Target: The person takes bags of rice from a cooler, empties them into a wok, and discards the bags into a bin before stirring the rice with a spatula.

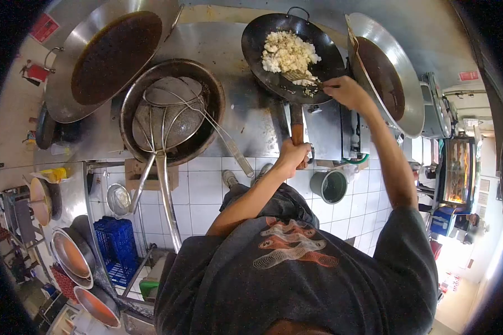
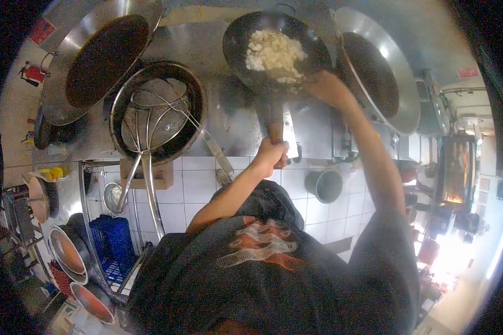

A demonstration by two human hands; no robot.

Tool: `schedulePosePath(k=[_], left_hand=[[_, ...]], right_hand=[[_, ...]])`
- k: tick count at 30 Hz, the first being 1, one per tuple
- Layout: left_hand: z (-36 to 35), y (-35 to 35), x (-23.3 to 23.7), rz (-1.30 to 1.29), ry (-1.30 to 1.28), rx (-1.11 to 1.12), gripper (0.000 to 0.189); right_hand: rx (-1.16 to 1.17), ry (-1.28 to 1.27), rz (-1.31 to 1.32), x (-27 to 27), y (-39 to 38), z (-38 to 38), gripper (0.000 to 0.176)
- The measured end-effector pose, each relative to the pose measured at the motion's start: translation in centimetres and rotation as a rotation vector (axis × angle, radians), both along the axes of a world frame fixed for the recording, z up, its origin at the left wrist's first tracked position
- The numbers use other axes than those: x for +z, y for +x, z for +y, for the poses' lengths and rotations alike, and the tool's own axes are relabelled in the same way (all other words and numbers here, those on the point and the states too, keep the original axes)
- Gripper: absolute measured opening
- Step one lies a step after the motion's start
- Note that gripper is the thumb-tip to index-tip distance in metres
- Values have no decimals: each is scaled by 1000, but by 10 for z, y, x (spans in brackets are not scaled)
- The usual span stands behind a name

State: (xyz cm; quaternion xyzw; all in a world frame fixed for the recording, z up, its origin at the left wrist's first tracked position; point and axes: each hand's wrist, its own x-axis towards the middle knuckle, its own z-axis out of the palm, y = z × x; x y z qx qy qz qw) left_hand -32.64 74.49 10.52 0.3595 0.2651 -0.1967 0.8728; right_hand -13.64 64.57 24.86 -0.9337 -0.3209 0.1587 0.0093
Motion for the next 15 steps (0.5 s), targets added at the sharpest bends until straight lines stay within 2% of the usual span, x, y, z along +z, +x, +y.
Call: schedulePosePath(k=[2, 5, 8, 9, 12, 14, 15], left_hand=[[6, 0, 12, 4, -19, 10, 9], [9, 1, 12, 9, -29, 20, 9], [9, 0, 8, -12, -17, -36, 8], [11, -1, 14, 2, -18, -44, 9], [11, -1, 14, 6, -11, -29, 10], [10, -1, 7, -11, -3, -42, 9], [9, -1, 15, 4, 77, -2, 10]], right_hand=[[-307, -48, -3, 36, -12, 7, 36], [-160, 220, -116, 42, -29, 5, 37], [12, 198, -26, 2, -21, 22, 38], [-81, 140, 164, -9, -20, 28, 40], [145, -169, 72, -17, -31, 22, 41], [191, 81, 45, -11, -40, 6, 40], [132, 69, 106, -9, -33, 8, 40]])
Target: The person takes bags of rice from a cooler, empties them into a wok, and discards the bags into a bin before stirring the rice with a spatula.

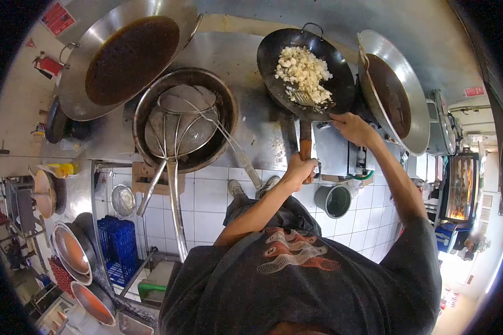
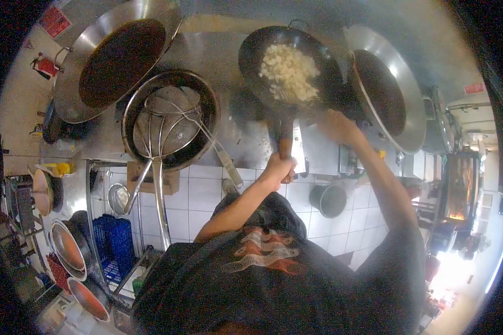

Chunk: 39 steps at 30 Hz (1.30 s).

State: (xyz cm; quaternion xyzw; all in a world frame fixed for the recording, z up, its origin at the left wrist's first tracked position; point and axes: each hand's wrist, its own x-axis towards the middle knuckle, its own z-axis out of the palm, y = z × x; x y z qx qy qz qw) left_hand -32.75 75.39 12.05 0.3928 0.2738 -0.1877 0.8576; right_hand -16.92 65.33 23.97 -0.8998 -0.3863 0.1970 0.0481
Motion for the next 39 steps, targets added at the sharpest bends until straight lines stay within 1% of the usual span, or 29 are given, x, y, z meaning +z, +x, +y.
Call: schedulePosePath(k=[2, 4, 5, 7, 8, 9, 11, 12, 14, 15, 16, 17, 18, 19, 21, 22, 23, 24, 25, 27, 28, 30, 33, 34, 37, 38, 39], left_hand=[[3, 7, 3, 4, -13, -16, 10], [0, 1, -4, -6, -21, -10, 11], [2, 1, -7, -19, -41, -2, 11], [4, -2, -10, -36, -95, 23, 12], [4, -2, -14, -22, -82, -7, 13], [2, 1, -32, -37, -90, -62, 17], [6, 1, -16, -32, -199, -37, 24], [8, 1, -12, -64, -198, -53, 26], [11, -5, -14, -104, -199, -52, 31], [12, -6, -14, -98, -163, -64, 33], [15, -9, -8, -143, -268, -18, 36], [16, -16, -13, -189, -368, 28, 40], [7, -23, -31, -211, -660, 159, 49], [-2, -35, -41, -247, -808, 346, 50], [-61, -59, -90, 203, -824, 564, 45], [-89, -70, -113, 257, -846, 548, 44], [-116, -79, -130, 313, -867, 527, 43], [-134, -77, -140, 348, -752, 486, 41], [-154, -70, -150, 307, -317, 377, 34], [-172, -57, -169, 147, 534, 768, 35], [-172, -52, -175, 136, 561, 732, 33], [-174, -44, -179, 111, 615, 649, 29], [-181, -37, -190, 99, 564, 661, 23], [-185, -37, -193, 75, 557, 714, 22], [-186, -36, -194, 9, 268, 833, 21], [-186, -36, -195, 8, 207, 852, 19], [-185, -36, -196, 7, 146, 870, 18]], right_hand=[[-56, -78, 31, -4, 11, -14, 40], [-36, -167, -21, -47, 23, -29, 40], [-13, -208, -55, -56, 30, -28, 39], [104, -17, -113, -25, 25, -31, 37], [129, -93, -143, -38, 47, -39, 36], [146, -176, -165, -48, 51, -54, 36], [144, -13, -197, -53, 60, -51, 35], [147, 66, -214, -56, 63, -50, 35], [-77, 139, 1, -25, 60, -45, 39], [-143, 151, 49, -3, 48, -48, 39], [-212, 142, 69, 18, 34, -55, 40], [-289, 127, 78, 36, 25, -64, 40], [-363, 113, 76, 49, 18, -71, 41], [-423, 93, 58, 59, 14, -77, 41], [-483, 70, -10, 70, 9, -80, 42], [-498, 65, -53, 74, 8, -77, 43], [-598, 153, -46, 69, 5, -77, 43], [-538, 69, -103, 67, 4, -77, 42], [-479, -9, -166, 69, 5, -76, 41], [-416, -9, -214, 57, 1, -78, 42], [-406, 77, -196, 43, 0, -79, 42], [-405, 143, -131, 35, -5, -76, 43], [-452, 165, -37, 25, -13, -65, 44], [-465, 161, -10, 23, -14, -63, 44], [-397, 106, 8, 22, -11, -65, 44], [-334, 59, -14, 26, -3, -71, 44], [-325, 50, -31, 25, -5, -68, 44]])
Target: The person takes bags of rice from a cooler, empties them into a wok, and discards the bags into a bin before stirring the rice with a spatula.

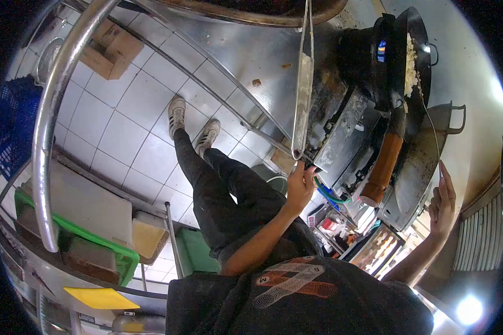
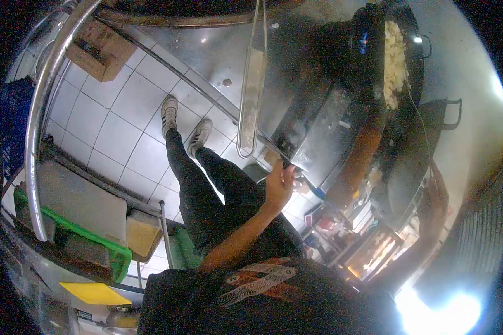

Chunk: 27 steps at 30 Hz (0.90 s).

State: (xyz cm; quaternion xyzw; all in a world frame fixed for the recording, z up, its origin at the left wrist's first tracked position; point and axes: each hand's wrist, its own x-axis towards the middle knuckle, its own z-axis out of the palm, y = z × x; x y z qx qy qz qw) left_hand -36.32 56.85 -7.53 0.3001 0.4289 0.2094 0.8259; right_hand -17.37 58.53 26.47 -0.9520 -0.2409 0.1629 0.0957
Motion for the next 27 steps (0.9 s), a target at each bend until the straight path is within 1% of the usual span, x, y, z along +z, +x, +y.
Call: schedulePosePath(k=[1, 2, 4, 5, 8, 9, 12, 13, 16, 17, 18, 20, 21, 25, 27], left_hand=[[0, -1, -1, -26, -54, 14, 17], [0, -1, -2, -15, -13, 44, 17], [13, -7, -3, 6, 75, 102, 17], [21, -9, -4, -20, 51, 125, 16], [39, -13, -10, 6, 105, -16, 18], [43, -14, -5, 25, 187, 5, 18], [37, -11, -14, 79, 259, -14, 19], [37, -18, -16, 112, 263, -175, 23], [39, -17, -14, 108, 293, -133, 29], [40, -14, -13, 107, 309, -48, 21], [44, -12, -11, 106, 327, 35, 24], [49, -17, -4, 92, 316, 12, 26], [51, -16, -4, 141, 393, -15, 26], [48, -15, -5, 159, 391, -14, 27], [46, -15, -7, 165, 415, -37, 28]], right_hand=[[8, -12, -16, -1, -1, 3, 43], [-36, 12, -34, -2, -5, 4, 43], [-88, -25, -88, 0, -9, 12, 42], [-94, -90, -124, 4, -9, 15, 42], [-86, -157, -152, 3, -3, 17, 42], [-65, -138, -126, 2, 2, 14, 41], [-3, -54, -40, -3, 18, 6, 42], [6, -31, -24, -5, 19, 6, 43], [-75, 7, -39, -8, 10, 20, 43], [-123, 34, -25, -6, 4, 27, 45], [-154, 26, -26, -4, 3, 29, 46], [-199, -26, -41, 0, 7, 30, 48], [-183, -36, -48, 0, 8, 28, 47], [-50, -15, -40, -5, 11, 24, 43], [-25, -76, -40, -5, 12, 26, 43]])
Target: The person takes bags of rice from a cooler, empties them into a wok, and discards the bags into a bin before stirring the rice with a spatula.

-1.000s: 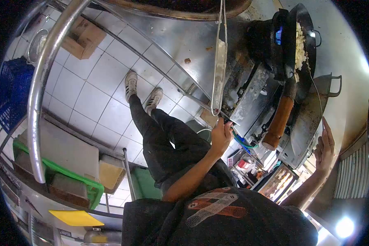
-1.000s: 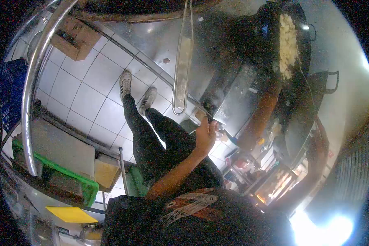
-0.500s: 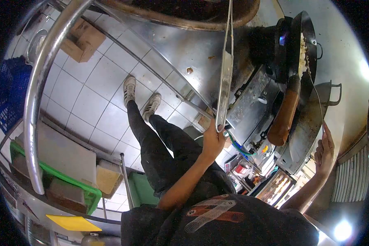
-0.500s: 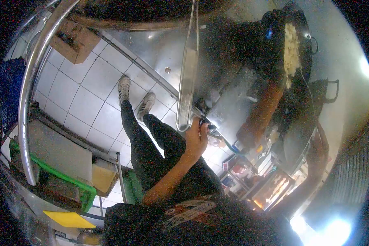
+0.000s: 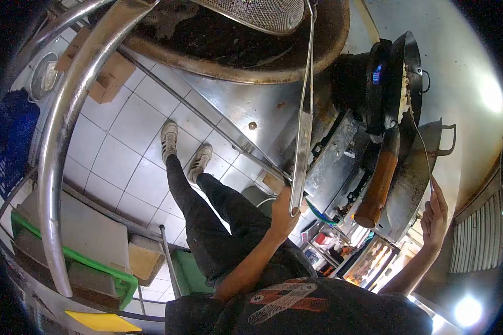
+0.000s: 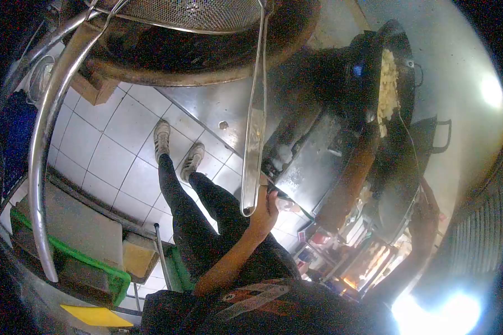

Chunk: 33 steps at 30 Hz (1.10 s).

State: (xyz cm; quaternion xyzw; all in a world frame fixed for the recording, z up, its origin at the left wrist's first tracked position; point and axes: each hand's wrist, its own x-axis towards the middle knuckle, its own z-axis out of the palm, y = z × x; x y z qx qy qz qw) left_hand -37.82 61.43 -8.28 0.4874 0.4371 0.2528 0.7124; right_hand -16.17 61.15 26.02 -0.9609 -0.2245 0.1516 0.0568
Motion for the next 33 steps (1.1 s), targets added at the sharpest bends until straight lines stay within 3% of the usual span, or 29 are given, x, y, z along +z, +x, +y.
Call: schedulePosePath(k=[4, 11, 18, 33], left_hand=[[-6, 1, -11, -32, 38, -14, 25], [10, -1, 2, -7, 117, 18, 22], [-9, 4, -11, -100, 14, 37, 19], [2, -3, -8, -41, 125, -31, 21]], right_hand=[[-95, -126, -59, 2, 0, 4, 43], [-229, -55, 49, -2, -7, 15, 43], [-170, -84, 11, -3, -12, 22, 41], [-112, -102, -15, -4, -9, 9, 41]])
